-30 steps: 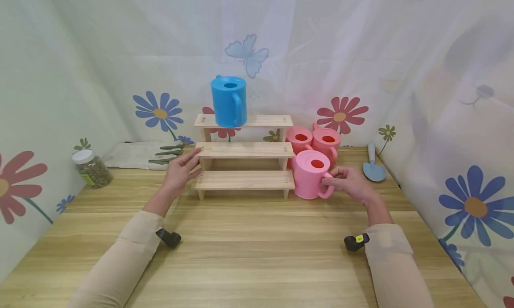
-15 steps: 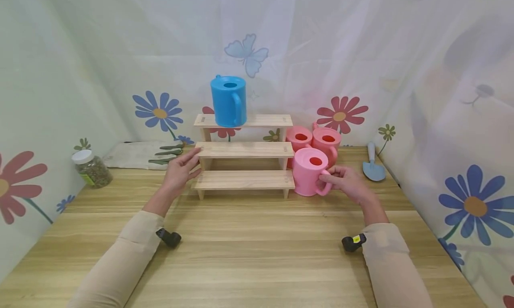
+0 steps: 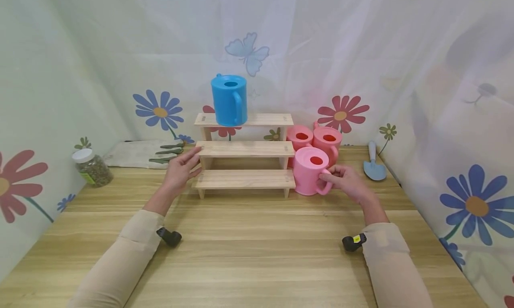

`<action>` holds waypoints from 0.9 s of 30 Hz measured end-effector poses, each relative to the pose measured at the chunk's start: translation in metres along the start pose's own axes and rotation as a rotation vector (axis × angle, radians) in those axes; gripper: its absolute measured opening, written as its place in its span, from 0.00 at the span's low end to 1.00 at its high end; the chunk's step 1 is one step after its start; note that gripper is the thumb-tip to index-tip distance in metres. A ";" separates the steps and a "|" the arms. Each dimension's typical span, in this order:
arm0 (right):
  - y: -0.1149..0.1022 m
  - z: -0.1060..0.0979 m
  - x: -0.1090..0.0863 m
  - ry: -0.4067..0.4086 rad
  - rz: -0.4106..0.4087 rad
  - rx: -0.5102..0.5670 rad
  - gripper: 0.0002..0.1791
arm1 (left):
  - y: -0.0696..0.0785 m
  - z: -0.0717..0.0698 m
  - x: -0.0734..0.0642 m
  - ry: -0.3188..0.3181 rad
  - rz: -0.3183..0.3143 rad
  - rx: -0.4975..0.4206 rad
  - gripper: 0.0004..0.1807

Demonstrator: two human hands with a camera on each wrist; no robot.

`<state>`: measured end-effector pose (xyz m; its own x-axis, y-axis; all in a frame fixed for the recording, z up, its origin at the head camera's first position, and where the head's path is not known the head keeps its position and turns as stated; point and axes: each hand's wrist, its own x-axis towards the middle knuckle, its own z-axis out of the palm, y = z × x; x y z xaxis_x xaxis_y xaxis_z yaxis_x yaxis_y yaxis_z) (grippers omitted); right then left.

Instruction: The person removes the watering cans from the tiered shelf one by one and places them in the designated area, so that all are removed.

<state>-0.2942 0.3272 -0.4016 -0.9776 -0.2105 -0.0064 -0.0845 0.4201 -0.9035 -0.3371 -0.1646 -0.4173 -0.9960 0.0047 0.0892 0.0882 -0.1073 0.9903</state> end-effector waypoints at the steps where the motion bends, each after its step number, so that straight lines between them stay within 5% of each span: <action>1: -0.001 0.000 0.000 0.006 0.004 -0.020 0.24 | 0.000 0.000 0.000 0.000 0.000 -0.001 0.23; 12: -0.019 -0.011 -0.011 0.096 -0.016 -0.358 0.29 | -0.001 0.000 0.001 0.006 -0.006 -0.021 0.22; 18: -0.030 -0.016 -0.014 0.271 -0.075 -0.341 0.29 | -0.001 -0.001 0.003 0.010 0.004 -0.024 0.22; 27: -0.039 0.004 -0.010 0.474 -0.183 -0.275 0.28 | 0.000 -0.001 0.000 0.005 -0.012 -0.034 0.22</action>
<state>-0.2803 0.3098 -0.3679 -0.9165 0.0905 0.3896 -0.2458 0.6411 -0.7271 -0.3367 -0.1651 -0.4172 -0.9970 0.0017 0.0771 0.0761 -0.1413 0.9870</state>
